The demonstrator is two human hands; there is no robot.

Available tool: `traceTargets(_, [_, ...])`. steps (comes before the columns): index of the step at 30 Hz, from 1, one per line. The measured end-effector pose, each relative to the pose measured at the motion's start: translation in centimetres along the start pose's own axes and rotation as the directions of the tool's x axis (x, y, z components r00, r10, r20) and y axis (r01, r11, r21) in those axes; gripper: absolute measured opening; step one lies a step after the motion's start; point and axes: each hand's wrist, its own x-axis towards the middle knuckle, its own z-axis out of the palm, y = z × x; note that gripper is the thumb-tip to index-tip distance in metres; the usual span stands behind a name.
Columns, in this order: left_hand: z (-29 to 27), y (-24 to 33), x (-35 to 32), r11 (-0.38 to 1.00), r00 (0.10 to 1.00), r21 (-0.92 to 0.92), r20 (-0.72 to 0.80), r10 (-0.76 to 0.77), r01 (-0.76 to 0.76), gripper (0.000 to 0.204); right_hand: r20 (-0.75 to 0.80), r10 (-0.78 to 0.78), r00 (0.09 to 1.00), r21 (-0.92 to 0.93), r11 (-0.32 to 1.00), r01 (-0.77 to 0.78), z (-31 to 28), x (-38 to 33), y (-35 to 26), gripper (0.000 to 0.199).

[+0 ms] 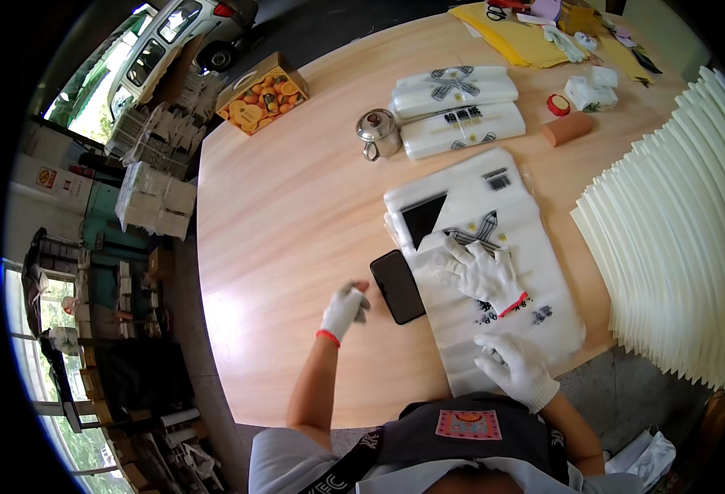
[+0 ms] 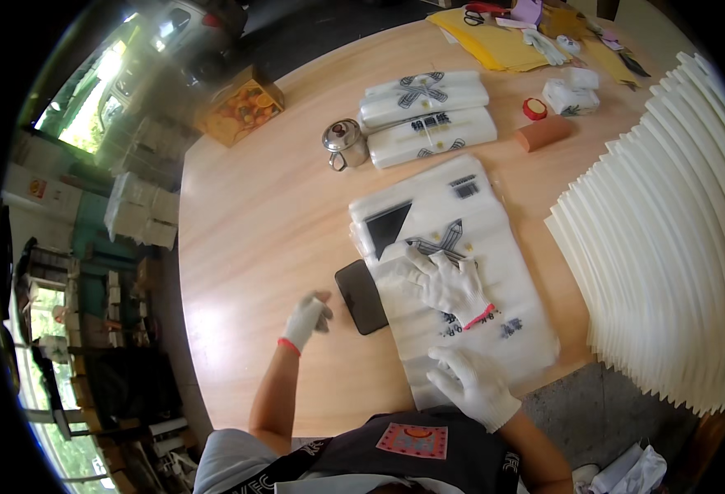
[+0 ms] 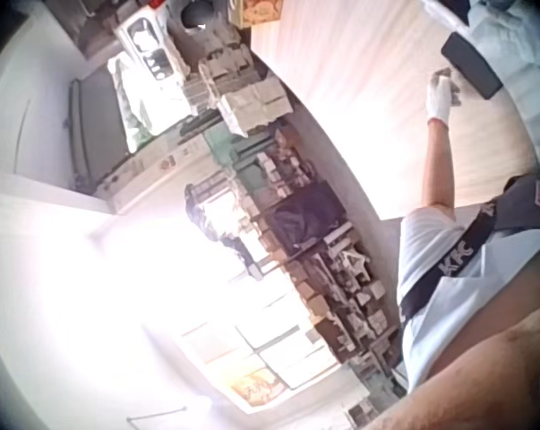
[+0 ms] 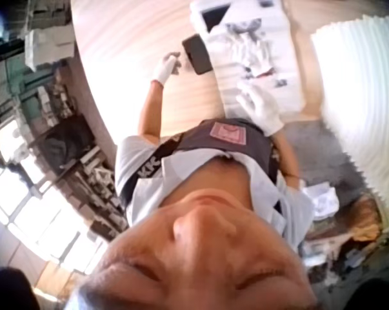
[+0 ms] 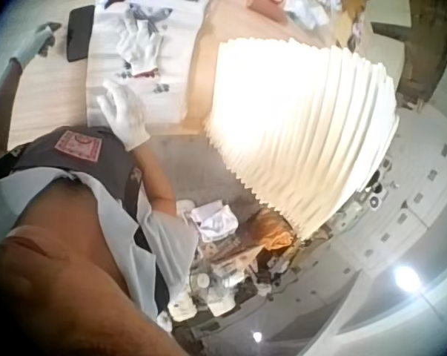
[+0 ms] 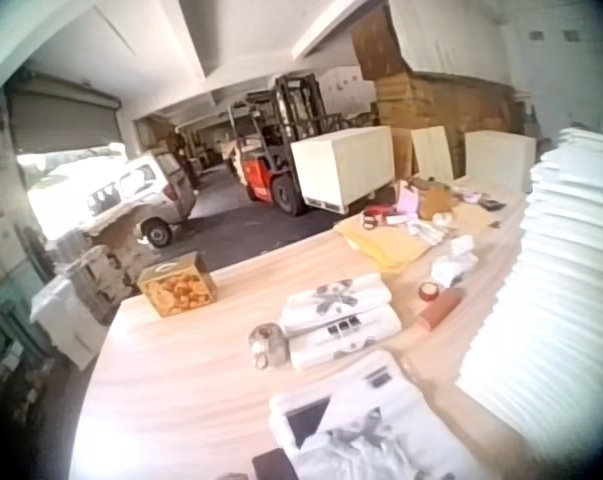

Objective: The person repeatedly picks up stacks of white paper from a table and places them into clear plastic packaging bags. The person folds the top of the bags to seal the contents and places the finished packages on the table. The task is performed continuously in a repetitive loop.

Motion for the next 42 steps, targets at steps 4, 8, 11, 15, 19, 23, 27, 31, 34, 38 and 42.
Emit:
traceTargets(4, [4.5,-3.4,-0.7,0.888,0.994,-0.447,0.074,-0.078,0.103,0.038,0.009,-0.052,0.999,-0.113,0.992,0.053,-0.4,-1.0,-0.5,0.028])
traceTargets(8, [2.9,-5.6,1.1,0.853,0.978,-0.508,0.208,-0.013,0.119,0.041,0.013,-0.025,1.0,-0.138,0.99,0.026,0.0,-2.3,-1.9,0.026])
traceTargets(11, [4.3,-1.8,-0.1,0.996,0.999,-0.085,0.043,0.01,-0.006,0.047,-0.034,-0.028,0.999,-0.137,0.99,0.024,0.0,-3.2,-1.9,0.026])
traceTargets(15, [6.2,1.8,-1.7,0.947,0.983,0.312,-0.137,0.12,-0.072,0.058,-0.032,-0.016,0.999,-0.159,0.987,0.01,0.1,-4.1,-1.5,0.025])
traceTargets(19, [4.9,-1.3,3.1,0.932,0.906,-0.027,-0.248,0.343,-0.36,0.047,-0.056,-0.035,0.998,-0.155,0.988,0.026,-0.1,-4.3,-1.3,0.025])
traceTargets(23, [1.0,5.4,3.7,0.865,0.842,0.365,-0.289,0.456,-0.343,0.042,-0.065,0.005,0.998,-0.128,0.992,-0.014,-0.1,-4.5,-0.8,0.025])
traceTargets(27, [0.0,13.0,5.5,0.686,0.844,0.726,-0.344,0.412,-0.038,0.046,-0.01,0.042,0.999,-0.163,0.986,-0.043,0.0,-3.9,-0.7,0.026])
traceTargets(31, [1.0,16.9,9.8,0.584,0.849,0.809,-0.357,0.389,0.072,0.059,-0.017,0.1,0.995,-0.127,0.987,-0.102,-0.2,-3.6,-0.1,0.027])
traceTargets(34, [2.2,18.5,12.9,0.547,0.844,0.836,-0.321,0.429,0.04,0.073,-0.027,0.128,0.991,-0.098,0.987,-0.13,-0.5,-3.4,0.6,0.027])
traceTargets(38, [3.4,19.3,16.0,0.643,0.804,0.766,-0.379,0.459,-0.006,0.07,-0.052,0.182,0.982,-0.15,0.971,-0.188,-0.5,-3.6,1.2,0.028])
traceTargets(42, [2.1,18.1,18.3,0.736,0.836,0.631,-0.248,0.49,-0.244,0.058,-0.021,0.156,0.988,-0.161,0.974,-0.157,-0.3,-3.4,1.7,0.029])
